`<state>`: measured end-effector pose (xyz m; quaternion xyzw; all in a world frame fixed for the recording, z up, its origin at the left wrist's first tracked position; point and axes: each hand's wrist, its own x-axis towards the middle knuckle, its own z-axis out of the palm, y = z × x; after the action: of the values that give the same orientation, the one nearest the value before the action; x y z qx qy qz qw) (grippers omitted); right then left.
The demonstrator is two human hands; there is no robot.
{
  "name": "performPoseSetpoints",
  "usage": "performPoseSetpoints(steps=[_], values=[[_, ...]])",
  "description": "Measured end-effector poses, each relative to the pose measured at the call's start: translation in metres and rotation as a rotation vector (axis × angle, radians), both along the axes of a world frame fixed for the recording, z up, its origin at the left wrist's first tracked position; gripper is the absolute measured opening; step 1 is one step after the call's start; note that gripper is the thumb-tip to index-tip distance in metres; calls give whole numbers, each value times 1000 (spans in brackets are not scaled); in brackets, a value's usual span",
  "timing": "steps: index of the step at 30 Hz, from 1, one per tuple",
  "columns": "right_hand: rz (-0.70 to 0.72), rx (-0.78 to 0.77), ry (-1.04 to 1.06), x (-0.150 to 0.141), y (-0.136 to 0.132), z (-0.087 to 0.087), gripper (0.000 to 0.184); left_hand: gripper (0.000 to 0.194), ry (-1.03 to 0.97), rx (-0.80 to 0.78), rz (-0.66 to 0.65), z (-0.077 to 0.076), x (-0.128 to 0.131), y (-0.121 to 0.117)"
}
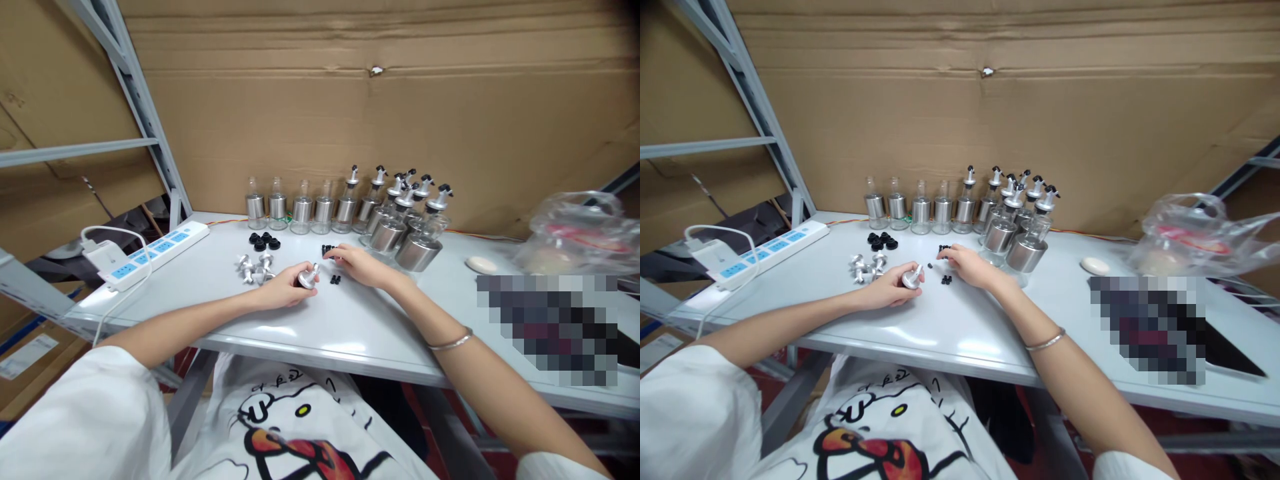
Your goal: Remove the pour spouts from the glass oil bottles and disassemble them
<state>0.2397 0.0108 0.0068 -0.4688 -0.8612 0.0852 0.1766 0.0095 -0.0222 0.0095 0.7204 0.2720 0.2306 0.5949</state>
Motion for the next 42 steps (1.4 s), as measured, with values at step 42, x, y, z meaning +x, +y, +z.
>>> performPoseSetpoints(steps=[42], values=[[-95, -178, -78, -3, -15, 20, 19, 28, -118, 60, 226, -5, 3, 8]])
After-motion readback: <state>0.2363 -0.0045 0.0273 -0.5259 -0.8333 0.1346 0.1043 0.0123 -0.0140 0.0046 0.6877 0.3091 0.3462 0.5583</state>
